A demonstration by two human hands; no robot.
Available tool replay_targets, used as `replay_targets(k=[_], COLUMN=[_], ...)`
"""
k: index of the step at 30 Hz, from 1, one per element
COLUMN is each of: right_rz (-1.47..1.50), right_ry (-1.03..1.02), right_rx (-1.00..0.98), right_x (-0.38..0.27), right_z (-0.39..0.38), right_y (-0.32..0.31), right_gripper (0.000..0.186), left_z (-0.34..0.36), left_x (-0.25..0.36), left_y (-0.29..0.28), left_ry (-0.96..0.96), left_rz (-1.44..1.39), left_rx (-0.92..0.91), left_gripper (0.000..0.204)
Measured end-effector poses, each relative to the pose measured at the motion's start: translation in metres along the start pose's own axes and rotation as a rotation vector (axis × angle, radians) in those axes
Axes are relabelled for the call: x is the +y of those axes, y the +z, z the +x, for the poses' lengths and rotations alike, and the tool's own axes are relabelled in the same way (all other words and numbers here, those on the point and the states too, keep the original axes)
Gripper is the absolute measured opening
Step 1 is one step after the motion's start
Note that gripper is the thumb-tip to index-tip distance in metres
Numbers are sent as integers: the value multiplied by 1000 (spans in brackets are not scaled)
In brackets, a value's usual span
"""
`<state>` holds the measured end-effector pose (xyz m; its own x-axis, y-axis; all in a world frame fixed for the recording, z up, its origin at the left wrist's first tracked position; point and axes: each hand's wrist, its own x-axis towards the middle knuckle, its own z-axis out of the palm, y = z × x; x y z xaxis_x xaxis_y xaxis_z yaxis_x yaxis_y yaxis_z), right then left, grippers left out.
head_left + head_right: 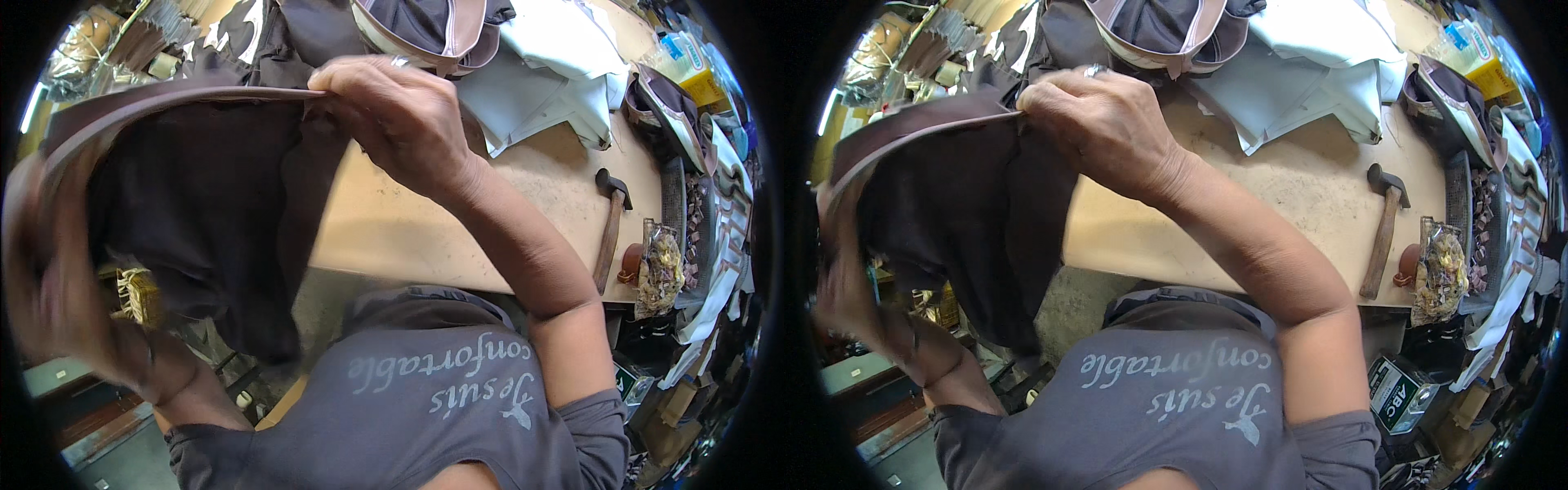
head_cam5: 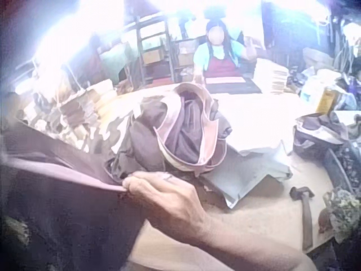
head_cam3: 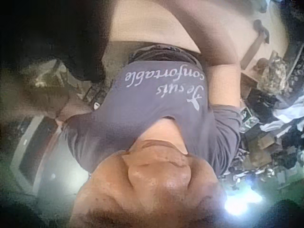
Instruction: The person sews a zipper onto a brown fabric bag using a needle and thread. They repeatedly pull the thread through the fabric, secure the stitching, and use a hammer to tap the zipper area. The person also uses scissors to cut the thread and adjusts the bag's position on the table.
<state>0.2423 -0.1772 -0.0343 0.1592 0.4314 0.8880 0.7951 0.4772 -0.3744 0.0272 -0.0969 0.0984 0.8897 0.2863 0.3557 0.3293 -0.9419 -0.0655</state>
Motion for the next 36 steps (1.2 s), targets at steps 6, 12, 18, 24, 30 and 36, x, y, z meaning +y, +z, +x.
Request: replay_targets(k=[6, 12, 18, 24, 30, 36], right_rz=[-284, -502, -1187, -1173, -744, -856], right_ry=[-58, 151, 674, 1253, 913, 565], right_rx=[-289, -676, -625, -327, -195, -591], right_x=[10, -15, -36, -8, -34, -50], right_z=[-123, -188, -205, -239, -202, -154], right_y=[-32, -83, -185, -257, -218, -126], right_gripper=[16, 20, 42, 47, 48, 55], left_z=[-31, -49, -22, -25, -29, -17], left_x=[87, 122, 132, 127, 123, 124], left_y=[59, 233, 254, 259, 253, 247], left_ry=[414, 117, 240, 152, 75, 30], left_rz=[-380, -876, -657, -700, -683, -586], left_rx=[-604, -326, -215, -233, -347, -453], left_gripper=[16, 19, 22, 43, 69, 79])
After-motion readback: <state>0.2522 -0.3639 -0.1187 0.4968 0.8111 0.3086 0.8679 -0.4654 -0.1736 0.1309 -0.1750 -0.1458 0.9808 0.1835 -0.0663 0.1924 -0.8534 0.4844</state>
